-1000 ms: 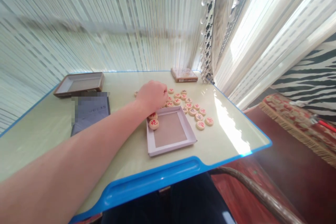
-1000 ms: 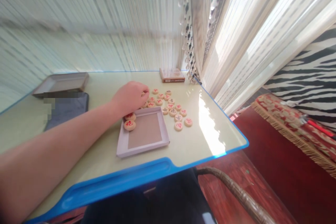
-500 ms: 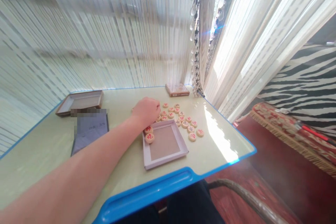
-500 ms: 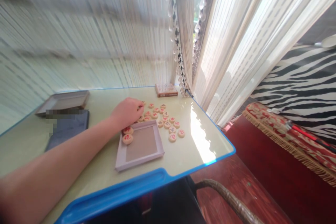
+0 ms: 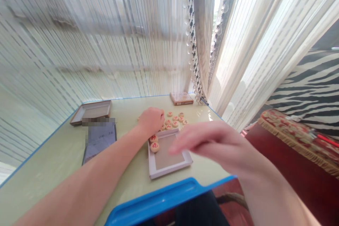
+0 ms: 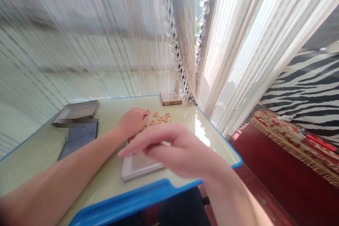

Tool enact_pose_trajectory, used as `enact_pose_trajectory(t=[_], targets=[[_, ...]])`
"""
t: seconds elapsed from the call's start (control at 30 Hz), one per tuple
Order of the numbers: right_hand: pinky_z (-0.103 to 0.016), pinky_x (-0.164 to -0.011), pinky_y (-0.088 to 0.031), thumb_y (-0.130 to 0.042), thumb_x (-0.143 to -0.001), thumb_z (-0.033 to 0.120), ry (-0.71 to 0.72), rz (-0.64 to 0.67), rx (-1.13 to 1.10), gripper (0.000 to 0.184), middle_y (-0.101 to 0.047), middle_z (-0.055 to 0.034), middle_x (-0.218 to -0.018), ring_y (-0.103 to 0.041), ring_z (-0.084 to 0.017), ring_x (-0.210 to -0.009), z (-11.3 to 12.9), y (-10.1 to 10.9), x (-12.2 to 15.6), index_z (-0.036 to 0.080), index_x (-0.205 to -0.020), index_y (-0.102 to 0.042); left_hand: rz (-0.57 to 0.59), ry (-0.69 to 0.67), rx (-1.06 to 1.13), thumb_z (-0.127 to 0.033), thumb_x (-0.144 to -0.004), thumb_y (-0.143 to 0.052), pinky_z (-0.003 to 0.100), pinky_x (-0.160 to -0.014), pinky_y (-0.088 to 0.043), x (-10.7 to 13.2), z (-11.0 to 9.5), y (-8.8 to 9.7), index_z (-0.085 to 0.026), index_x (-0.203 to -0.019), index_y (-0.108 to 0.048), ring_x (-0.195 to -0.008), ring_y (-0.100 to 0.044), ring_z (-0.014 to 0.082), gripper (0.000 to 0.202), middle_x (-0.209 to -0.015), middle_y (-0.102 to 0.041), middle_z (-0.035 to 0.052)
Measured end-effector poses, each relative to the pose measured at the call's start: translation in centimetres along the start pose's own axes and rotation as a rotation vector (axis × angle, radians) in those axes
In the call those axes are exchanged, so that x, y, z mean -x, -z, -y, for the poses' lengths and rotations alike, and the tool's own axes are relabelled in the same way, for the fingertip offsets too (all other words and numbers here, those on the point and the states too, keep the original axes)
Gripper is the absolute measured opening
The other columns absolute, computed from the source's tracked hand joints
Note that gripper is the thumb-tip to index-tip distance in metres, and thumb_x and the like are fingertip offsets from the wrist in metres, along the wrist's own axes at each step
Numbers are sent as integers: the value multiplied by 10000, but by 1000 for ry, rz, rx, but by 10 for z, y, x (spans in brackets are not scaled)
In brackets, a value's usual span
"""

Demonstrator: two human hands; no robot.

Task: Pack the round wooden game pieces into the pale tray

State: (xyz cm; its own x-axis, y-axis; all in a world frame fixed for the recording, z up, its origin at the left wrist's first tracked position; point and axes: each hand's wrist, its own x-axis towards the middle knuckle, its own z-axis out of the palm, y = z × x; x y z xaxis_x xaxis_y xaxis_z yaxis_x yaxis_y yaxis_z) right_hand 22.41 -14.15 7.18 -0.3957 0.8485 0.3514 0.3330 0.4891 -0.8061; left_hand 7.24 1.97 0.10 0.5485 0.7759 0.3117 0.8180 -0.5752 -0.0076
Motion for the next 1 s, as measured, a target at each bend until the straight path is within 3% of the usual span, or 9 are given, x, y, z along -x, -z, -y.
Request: enact_pose_trajectory(t=[0.13, 0.2, 0.3, 0.63, 0.83, 0.93, 1.0], targets=[[-312, -852, -464, -445, -797, 155, -227, -184, 474, 321, -686, -39, -988, -612, -175, -903, -73, 7, -52, 216, -1010, -678, -4, 19, 24, -249, -824, -386, 286, -754, -432, 2, 4, -3, -187, -818, -652, -838, -568, 186, 273, -845, -643, 66], [-344, -954, -387, -467, -785, 148, -175, -181, 694, 308, -659, -48, -1068, -563, -201, -1022, -110, 7, -67, 216, -989, -688, 0, 43, 18, -250, -833, -382, 287, -765, -439, 4, 4, -4, -178, -843, -650, -852, -565, 188, 279, -868, -631, 74], [-321, -938, -400, -449, -824, 229, -161, -147, 727, 303, -639, -29, -1109, -537, -188, -1055, -139, 6, -73, 238, -1030, -672, 17, 62, 13, -241, -843, -374, 297, -777, -447, 6, 3, -4, -173, -869, -645, -877, -562, 193, 281, -897, -617, 84], [-282, -959, -372, -483, -818, 241, -151, -112, 740, 274, -642, -28, -1098, -534, -177, -1055, -143, 6, -70, 236, -1003, -685, 57, 163, 189, -145, -812, -349, 284, -810, -459, 5, 10, 9, -186, -942, -631, -914, -597, 184, 313, -1000, -649, 52], [-324, -938, -388, -465, -804, 203, -211, -167, 721, 297, -628, -54, -1121, -522, -216, -1078, -140, 10, -68, 207, -1023, -666, -131, 162, 103, -98, -796, -337, 296, -875, -436, 8, 9, 55, -211, -1011, -613, -975, -582, 177, 367, -1065, -641, 31], [-317, -941, -384, -445, -791, 161, -250, -193, 703, 322, -619, -62, -1132, -522, -209, -1085, -141, 12, -66, 197, -1028, -658, -19, 202, 69, -97, -785, -360, 312, -875, -439, 11, 14, 72, -210, -1048, -605, -986, -582, 187, 376, -1057, -651, 39], [-295, -929, -390, -442, -788, 160, -258, -194, 681, 310, -624, -55, -1121, -546, -192, -1047, -142, 13, -66, 199, -996, -669, 94, 228, 53, -103, -777, -375, 321, -865, -445, 17, 19, 72, -203, -1046, -613, -1000, -579, 198, 373, -1059, -652, 50]])
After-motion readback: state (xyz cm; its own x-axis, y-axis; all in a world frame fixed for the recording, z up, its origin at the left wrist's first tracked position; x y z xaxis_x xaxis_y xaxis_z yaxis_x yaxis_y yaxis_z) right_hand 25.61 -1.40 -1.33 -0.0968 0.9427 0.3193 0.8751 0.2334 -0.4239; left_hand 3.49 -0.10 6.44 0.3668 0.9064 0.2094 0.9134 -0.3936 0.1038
